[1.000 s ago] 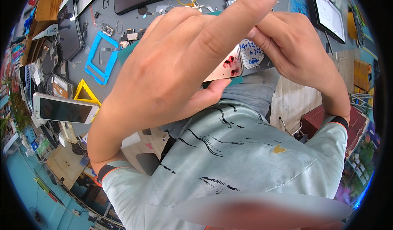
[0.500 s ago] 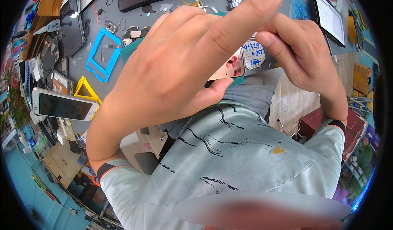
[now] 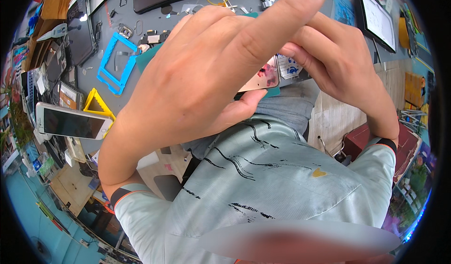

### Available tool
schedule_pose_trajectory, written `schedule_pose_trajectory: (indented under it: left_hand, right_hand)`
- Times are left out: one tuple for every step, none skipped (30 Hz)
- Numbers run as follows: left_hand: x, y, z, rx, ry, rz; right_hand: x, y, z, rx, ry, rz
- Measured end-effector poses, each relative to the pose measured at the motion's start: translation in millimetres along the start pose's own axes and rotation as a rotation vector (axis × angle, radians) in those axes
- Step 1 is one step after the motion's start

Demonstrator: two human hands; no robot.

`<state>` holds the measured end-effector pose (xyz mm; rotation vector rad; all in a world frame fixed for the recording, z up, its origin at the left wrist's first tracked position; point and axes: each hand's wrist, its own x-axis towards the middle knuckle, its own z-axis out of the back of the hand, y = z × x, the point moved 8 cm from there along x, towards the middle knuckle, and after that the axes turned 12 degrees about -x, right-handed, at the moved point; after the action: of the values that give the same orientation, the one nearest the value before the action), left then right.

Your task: The person uses tweezers to carefully remove a small component from the back of a smartphone. They hold the phone steady with one hand while manipulating the tweezers with the other to extract the part.

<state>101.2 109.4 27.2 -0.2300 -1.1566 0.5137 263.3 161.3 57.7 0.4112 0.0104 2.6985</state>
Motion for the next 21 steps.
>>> schedule_pose_trajectory:
  left_hand:
    - [0, 0, -1, 0.000, -0.001, -0.001]
    - [0, 0, 0, 0.001, -0.002, -0.002]
    - [-1, 0, 0, 0.001, -0.003, -0.004]
    - [-1, 0, 1, 0.002, -0.004, -0.005]
    - [-2, 0, 1, 0.003, -0.005, -0.007]
    - [-2, 0, 1, 0.004, -0.007, -0.009]
    - [5, -3, 3, -0.015, 0.064, 0.050]
    - [17, -14, 13, -0.033, 0.135, 0.108]
    - [22, -18, 16, -0.048, 0.203, 0.167]
    - [22, -18, 17, -0.048, 0.200, 0.167]
    - [22, -18, 17, -0.049, 0.197, 0.166]
    - [23, -19, 17, -0.048, 0.194, 0.166]
    - [23, -19, 17, -0.048, 0.191, 0.165]
    - [23, -19, 17, -0.048, 0.189, 0.164]
    - [23, -19, 17, -0.049, 0.187, 0.164]
    - [22, -18, 17, -0.050, 0.186, 0.151]
    - [21, -17, 17, -0.052, 0.185, 0.138]
    - [21, -17, 17, -0.053, 0.182, 0.126]
    - [21, -17, 16, -0.065, 0.179, 0.153]
    - [21, -18, 15, -0.077, 0.176, 0.179]
    - [22, -18, 15, -0.090, 0.174, 0.204]
  right_hand:
    - [2, -2, -1, -0.004, 0.035, -0.014]
    - [3, -4, -1, -0.008, 0.070, -0.028]
    - [3, -5, -1, -0.002, 0.081, -0.033]
    - [3, -6, -1, 0.003, 0.091, -0.037]
    - [3, -6, -1, 0.008, 0.102, -0.041]
    - [3, -6, -2, 0.007, 0.114, -0.044]
    - [2, -7, -4, 0.007, 0.126, -0.049]
    - [1, -8, -5, 0.007, 0.137, -0.055]
    - [1, -9, -7, 0.026, 0.144, -0.066]
    - [1, -9, -8, 0.046, 0.150, -0.077]
    - [1, -11, -10, 0.065, 0.157, -0.089]
    - [0, -11, -10, 0.054, 0.150, -0.073]
    - [0, -13, -11, 0.043, 0.142, -0.057]
    - [0, -13, -11, 0.032, 0.135, -0.042]
    - [0, -12, -9, 0.010, 0.111, -0.034]
    - [2, -10, -8, -0.013, 0.087, -0.026]
    - [3, -8, -6, -0.036, 0.063, -0.018]
    - [4, -8, -5, -0.054, 0.048, -0.017]
    - [6, -7, -4, -0.071, 0.032, -0.015]
    - [6, -7, -4, -0.088, 0.016, -0.014]
    - [6, -8, -4, -0.073, 0.028, -0.025]
